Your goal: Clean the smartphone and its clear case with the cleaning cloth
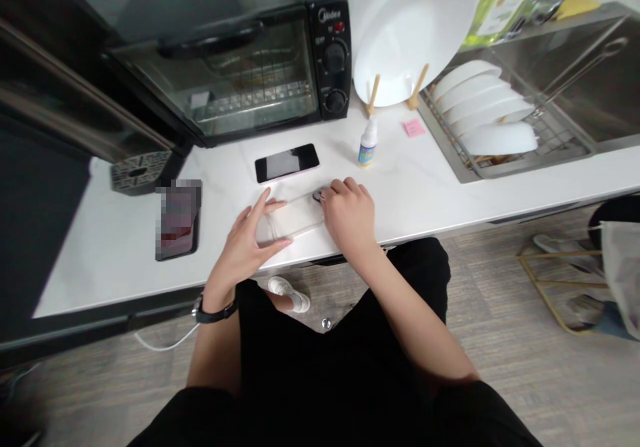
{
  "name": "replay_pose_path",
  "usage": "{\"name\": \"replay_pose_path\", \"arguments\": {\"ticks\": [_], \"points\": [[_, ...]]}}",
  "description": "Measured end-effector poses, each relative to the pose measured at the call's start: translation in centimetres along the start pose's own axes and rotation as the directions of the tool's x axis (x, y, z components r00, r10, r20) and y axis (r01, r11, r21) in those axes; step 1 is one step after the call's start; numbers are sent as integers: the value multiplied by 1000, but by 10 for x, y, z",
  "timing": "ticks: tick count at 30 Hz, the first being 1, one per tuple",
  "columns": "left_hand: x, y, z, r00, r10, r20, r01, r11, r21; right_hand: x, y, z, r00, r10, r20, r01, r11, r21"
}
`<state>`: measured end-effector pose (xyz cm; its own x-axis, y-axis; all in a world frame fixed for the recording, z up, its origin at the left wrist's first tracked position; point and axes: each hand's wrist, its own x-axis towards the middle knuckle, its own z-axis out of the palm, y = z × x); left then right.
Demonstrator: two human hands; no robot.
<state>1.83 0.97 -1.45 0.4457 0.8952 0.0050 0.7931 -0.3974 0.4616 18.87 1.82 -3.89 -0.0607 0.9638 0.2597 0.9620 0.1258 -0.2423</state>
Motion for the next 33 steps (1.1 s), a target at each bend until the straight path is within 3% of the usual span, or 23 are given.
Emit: {"name": "replay_pose_path", "arguments": {"ticks": [2, 6, 10, 14, 17, 21, 24, 29, 33], "points": [[-1, 0, 0, 1000, -6, 3, 6, 1000, 6, 4, -15, 5, 992, -123, 31, 120, 989, 90], [-3, -3, -1, 1000, -14, -19, 14, 1000, 19, 6, -45, 8, 916, -395, 68, 366, 894, 260], [-6, -9, 1, 999, 6, -50, -6, 1000, 3, 6, -50, 1, 882, -461, 93, 415, 856, 310], [-7, -15, 6, 997, 4, -72, -7, 999, -33, 6, -37, -9, 821, -527, 217, 454, 835, 310], [-8, -21, 10, 996, 12, -84, -17, 999, -51, 5, -23, -15, 836, -484, 257, 441, 873, 210], [-8, -26, 11, 997, 12, -79, -17, 998, -58, 1, 0, -19, 926, -310, 216, 319, 948, -7], [-7, -24, 9, 998, 14, -69, -18, 998, -56, -7, 12, -22, 967, -196, 165, 216, 970, -115], [-2, -17, 6, 1000, 1, -26, -2, 1000, -31, -16, 11, -18, 993, -72, 96, 88, 980, -176], [1, -10, 5, 999, -33, 37, 33, 999, 1, -8, 9, -9, 998, 49, 28, -44, 989, -143]]}}
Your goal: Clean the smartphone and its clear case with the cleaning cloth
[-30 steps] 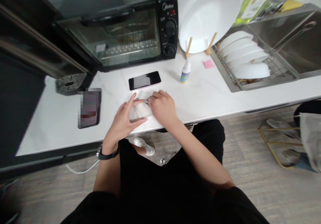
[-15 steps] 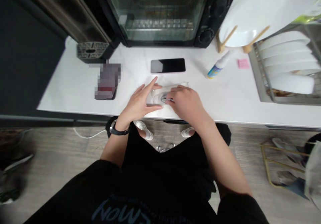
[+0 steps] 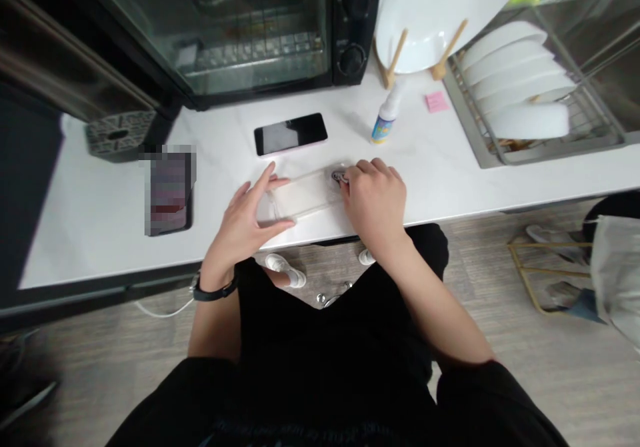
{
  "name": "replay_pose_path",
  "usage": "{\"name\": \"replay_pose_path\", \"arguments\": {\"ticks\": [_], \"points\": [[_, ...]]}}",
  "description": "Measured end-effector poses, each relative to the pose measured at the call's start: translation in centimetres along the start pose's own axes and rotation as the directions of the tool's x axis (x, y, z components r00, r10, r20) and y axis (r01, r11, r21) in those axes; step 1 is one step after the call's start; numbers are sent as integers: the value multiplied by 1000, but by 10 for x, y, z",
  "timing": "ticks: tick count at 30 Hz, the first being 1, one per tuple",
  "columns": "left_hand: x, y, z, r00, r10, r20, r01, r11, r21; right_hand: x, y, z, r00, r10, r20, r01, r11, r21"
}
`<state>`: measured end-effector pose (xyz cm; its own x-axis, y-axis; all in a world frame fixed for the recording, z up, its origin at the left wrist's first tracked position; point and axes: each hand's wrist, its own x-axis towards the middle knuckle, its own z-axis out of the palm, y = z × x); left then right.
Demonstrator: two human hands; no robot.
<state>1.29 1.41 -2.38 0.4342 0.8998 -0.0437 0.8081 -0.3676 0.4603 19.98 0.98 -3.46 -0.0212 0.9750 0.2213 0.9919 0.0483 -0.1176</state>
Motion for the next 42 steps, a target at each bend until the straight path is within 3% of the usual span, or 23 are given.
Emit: {"name": "replay_pose_path", "arguments": {"ticks": [3, 6, 10, 16, 21, 25, 28, 32, 37, 42], "points": [[2, 3, 0, 1000, -9, 27, 9, 1000, 17, 10, -7, 7, 1000, 10, -7, -10, 997, 79], [4, 3, 2, 999, -8, 36, 7, 1000, 26, 18, -24, 12, 990, -139, 17, 133, 968, 211], [4, -1, 4, 1000, 1, 19, -1, 1000, 22, 19, -49, 13, 902, -428, 44, 385, 848, 364], [-1, -3, 3, 1000, 11, -14, -12, 1000, -14, 12, -56, 5, 855, -509, 94, 444, 815, 372], [-3, -4, 1, 999, -14, -29, 13, 1000, -22, 3, -43, -1, 906, -392, 157, 350, 905, 242], [-5, -8, -1, 999, -2, -51, 0, 999, -41, -4, -18, -6, 973, -211, 97, 210, 977, 25], [-5, -12, -2, 999, 3, -54, -6, 998, -58, -7, -2, -9, 992, -115, 50, 119, 989, -87], [-8, -13, -5, 995, 35, -90, -43, 995, -91, -6, 0, -8, 993, -113, 41, 117, 986, -120], [-11, -12, -8, 993, 44, -106, -53, 994, -92, 4, -18, 2, 997, -73, -22, 71, 995, -75], [-10, -9, -8, 994, 31, -108, -40, 996, -79, 13, -54, 7, 950, -310, 32, 297, 933, 205]]}}
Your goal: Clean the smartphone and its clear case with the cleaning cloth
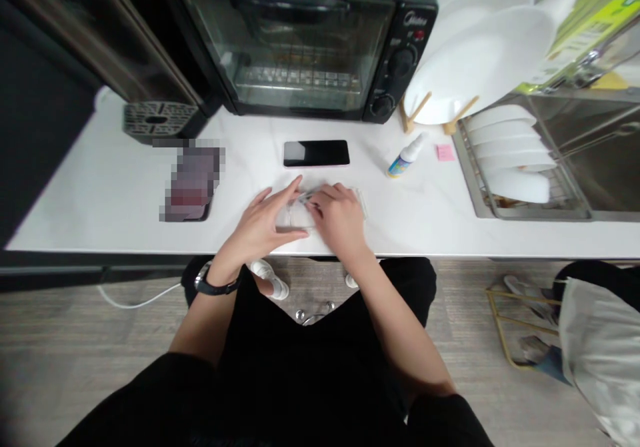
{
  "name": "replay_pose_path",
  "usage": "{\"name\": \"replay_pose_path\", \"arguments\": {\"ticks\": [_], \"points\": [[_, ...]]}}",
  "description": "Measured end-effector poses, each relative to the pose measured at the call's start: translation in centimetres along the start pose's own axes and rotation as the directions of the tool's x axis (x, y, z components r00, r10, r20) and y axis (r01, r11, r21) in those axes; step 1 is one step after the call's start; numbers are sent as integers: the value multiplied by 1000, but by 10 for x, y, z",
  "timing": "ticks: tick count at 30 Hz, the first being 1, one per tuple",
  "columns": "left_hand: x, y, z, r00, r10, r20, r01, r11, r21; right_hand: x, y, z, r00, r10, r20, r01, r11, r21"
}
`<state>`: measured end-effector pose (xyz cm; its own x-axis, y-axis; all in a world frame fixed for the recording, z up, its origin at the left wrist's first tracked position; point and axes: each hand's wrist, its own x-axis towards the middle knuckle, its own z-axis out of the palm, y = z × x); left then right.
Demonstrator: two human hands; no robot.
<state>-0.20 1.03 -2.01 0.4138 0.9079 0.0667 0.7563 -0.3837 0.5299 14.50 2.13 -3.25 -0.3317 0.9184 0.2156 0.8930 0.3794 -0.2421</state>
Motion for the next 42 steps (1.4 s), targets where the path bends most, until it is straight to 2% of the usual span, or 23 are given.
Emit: {"name": "replay_pose_path", "arguments": {"ticks": [3, 8, 10, 13, 16, 19, 22, 24, 27, 29, 32, 35, 37, 42], "points": [[2, 3, 0, 1000, -20, 10, 20, 1000, 15, 5, -13, -1, 991, -129, 34, 124, 985, 116], [4, 9, -1, 999, -23, 27, 22, 999, 40, -3, -8, -13, 984, -163, 70, 150, 975, 162], [5, 12, -1, 1000, -9, 30, 8, 999, 45, -9, 1, -17, 990, -120, 74, 108, 982, 153], [6, 14, -1, 999, -2, 36, 0, 999, 47, -20, 20, -22, 999, 29, 23, -30, 997, 66], [6, 16, -2, 999, -14, 44, 12, 999, 52, -28, 39, -25, 975, 202, -96, -208, 976, -58], [6, 18, -4, 999, -9, 44, 6, 998, 55, -29, 44, -26, 955, 249, -163, -268, 957, -111], [5, 18, -5, 999, 3, 32, -4, 999, 47, -20, 27, -21, 977, 169, -129, -180, 981, -75], [5, 17, -3, 1000, 4, 29, -5, 999, 46, -12, 10, -16, 996, 47, -75, -46, 999, 4], [5, 12, 1, 1000, -20, 13, 19, 998, 67, -3, -10, -8, 994, -109, -32, 112, 987, 115], [5, 8, 4, 1000, -26, -4, 27, 996, 80, -1, -13, -5, 991, -135, -23, 137, 979, 154], [4, 6, 5, 1000, 3, -10, -2, 997, 77, -6, -5, -5, 989, -147, 20, 141, 972, 186], [4, 7, 4, 1000, 21, -2, -21, 997, 68, -15, 9, -11, 993, -99, 62, 89, 986, 142], [4, 7, 3, 1000, 19, 0, -19, 998, 67, -21, 20, -16, 998, -24, 53, 21, 998, 55], [4, 4, 3, 1000, 20, -11, -19, 997, 72, -31, 45, -23, 972, 216, -94, -231, 950, -208]]}}
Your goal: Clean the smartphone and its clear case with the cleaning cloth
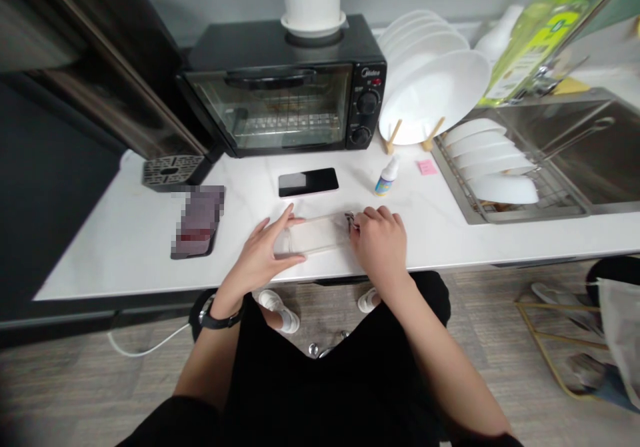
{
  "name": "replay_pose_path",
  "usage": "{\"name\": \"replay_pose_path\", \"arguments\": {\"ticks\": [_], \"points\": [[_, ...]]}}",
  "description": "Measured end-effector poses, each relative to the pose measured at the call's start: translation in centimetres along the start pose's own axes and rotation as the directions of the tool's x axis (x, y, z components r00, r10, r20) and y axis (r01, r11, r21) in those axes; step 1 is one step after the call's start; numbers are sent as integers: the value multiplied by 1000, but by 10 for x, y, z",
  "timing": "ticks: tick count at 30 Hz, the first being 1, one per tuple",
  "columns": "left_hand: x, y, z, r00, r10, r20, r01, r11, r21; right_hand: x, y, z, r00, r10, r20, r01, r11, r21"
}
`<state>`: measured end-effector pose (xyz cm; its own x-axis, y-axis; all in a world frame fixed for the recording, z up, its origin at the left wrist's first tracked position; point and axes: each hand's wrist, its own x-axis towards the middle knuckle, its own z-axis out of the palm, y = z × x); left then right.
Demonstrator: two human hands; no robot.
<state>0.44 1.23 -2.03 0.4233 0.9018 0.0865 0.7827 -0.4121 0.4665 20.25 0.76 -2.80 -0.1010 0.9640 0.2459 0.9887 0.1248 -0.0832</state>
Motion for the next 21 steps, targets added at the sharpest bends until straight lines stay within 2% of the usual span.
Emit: {"name": "replay_pose_path", "arguments": {"ticks": [2, 4, 6, 9, 11, 17, 21], "points": [[1, -1, 0, 1000, 4, 3, -4, 1000, -4, 1, -2, 4, 999, 30, -17, -31, 999, -28], [1, -2, 0, 1000, 6, 8, -6, 1000, -8, 5, -14, 8, 1000, -4, -13, 4, 1000, 14], [1, -2, 0, 1000, 8, 15, -8, 1000, -5, 9, -34, 13, 994, -108, 6, 107, 987, 121], [1, -2, 1, 1000, -6, 4, 6, 1000, 16, 14, -62, 15, 957, -292, 7, 278, 919, 280], [0, -3, 2, 1000, -16, -8, 16, 999, 35, 16, -72, 14, 943, -333, -5, 317, 891, 324], [-2, -3, 2, 1000, -17, -19, 18, 998, 59, 15, -69, 13, 946, -325, -6, 304, 879, 367], [-3, -1, 1, 999, -13, -29, 15, 999, 51, 14, -64, 10, 928, -372, 3, 343, 859, 379]]}}
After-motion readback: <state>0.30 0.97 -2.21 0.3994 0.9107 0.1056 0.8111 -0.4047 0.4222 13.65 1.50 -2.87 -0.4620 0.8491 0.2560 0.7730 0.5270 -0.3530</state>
